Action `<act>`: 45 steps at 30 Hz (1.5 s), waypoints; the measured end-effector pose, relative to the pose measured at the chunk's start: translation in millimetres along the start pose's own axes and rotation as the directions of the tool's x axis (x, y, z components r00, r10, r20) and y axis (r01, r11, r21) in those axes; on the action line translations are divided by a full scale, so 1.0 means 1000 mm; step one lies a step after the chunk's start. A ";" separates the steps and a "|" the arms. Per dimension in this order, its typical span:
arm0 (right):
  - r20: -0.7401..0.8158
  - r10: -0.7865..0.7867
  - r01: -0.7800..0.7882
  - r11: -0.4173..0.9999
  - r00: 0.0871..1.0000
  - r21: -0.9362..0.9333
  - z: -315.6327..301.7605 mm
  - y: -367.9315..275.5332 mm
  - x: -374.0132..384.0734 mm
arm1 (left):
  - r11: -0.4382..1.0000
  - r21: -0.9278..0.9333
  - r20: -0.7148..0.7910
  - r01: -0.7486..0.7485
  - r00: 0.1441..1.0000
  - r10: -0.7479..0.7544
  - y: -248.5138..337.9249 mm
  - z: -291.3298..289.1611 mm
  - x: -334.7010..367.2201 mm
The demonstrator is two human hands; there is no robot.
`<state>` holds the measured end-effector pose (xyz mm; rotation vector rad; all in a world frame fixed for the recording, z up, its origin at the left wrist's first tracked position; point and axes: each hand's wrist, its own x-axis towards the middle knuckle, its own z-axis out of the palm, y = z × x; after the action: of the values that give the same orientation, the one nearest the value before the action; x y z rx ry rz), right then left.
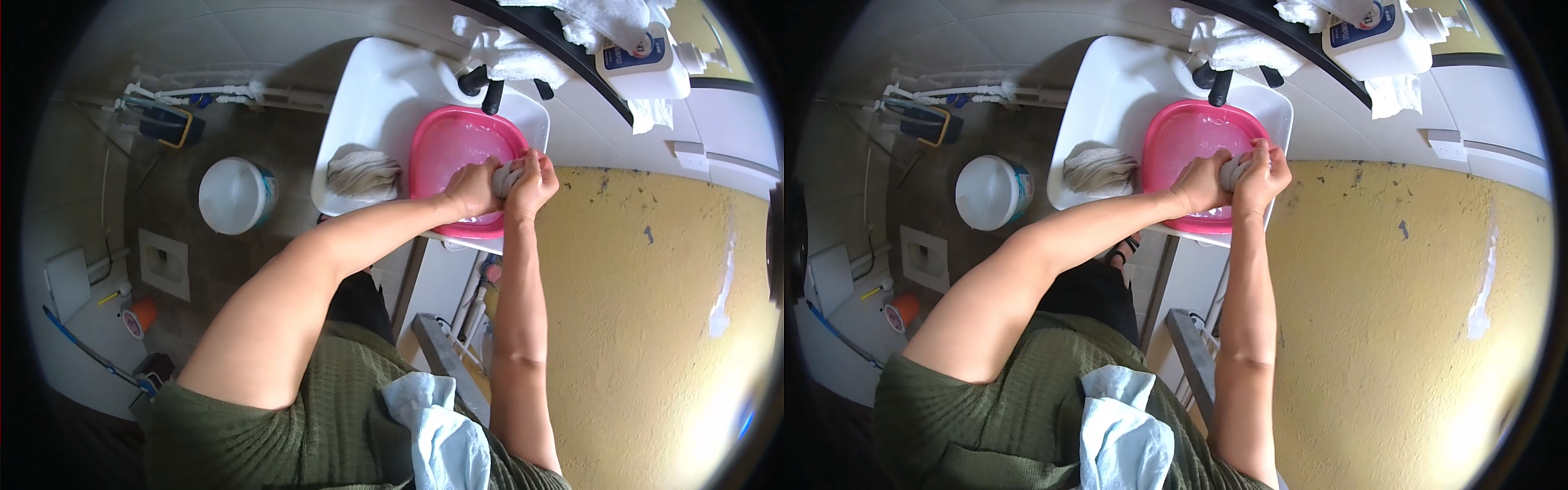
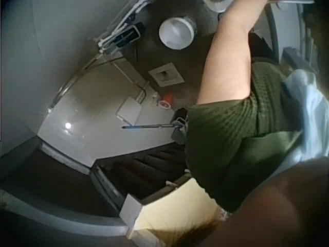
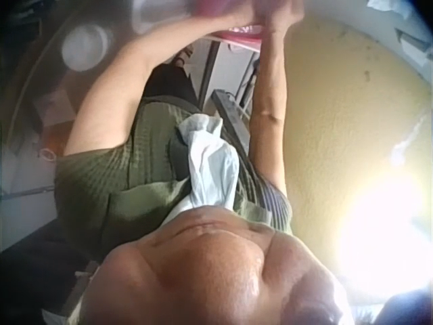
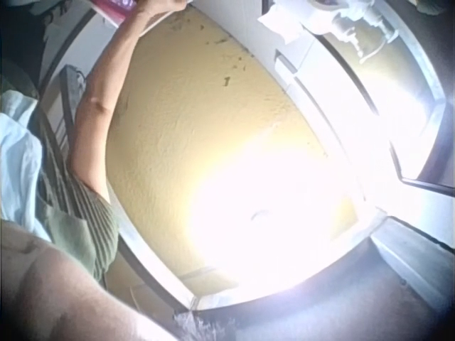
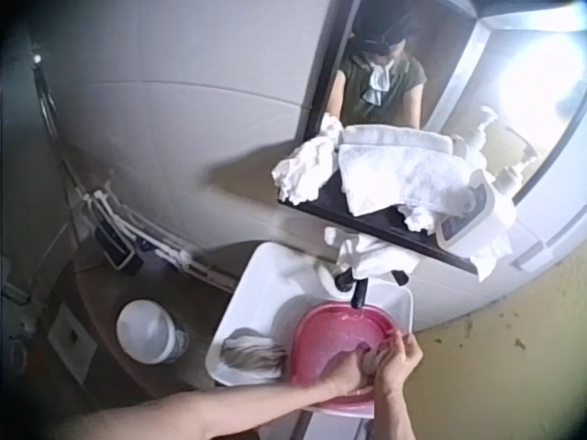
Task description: The person washes white cloths in a pink basin using water from a faucet, then wrings them out by hand one at a time.
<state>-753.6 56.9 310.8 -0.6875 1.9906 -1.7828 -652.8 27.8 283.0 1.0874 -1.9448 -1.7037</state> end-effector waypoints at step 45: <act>0.966 -0.011 0.848 0.481 0.258 -0.221 0.124 0.052 -0.117 | 0.682 0.677 -0.279 -0.276 0.762 0.584 -0.114 -0.287 0.061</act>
<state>-592.8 29.6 238.7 -2.2251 1.5717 -0.2293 -458.9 -213.7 226.1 0.9655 -2.2001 -0.4671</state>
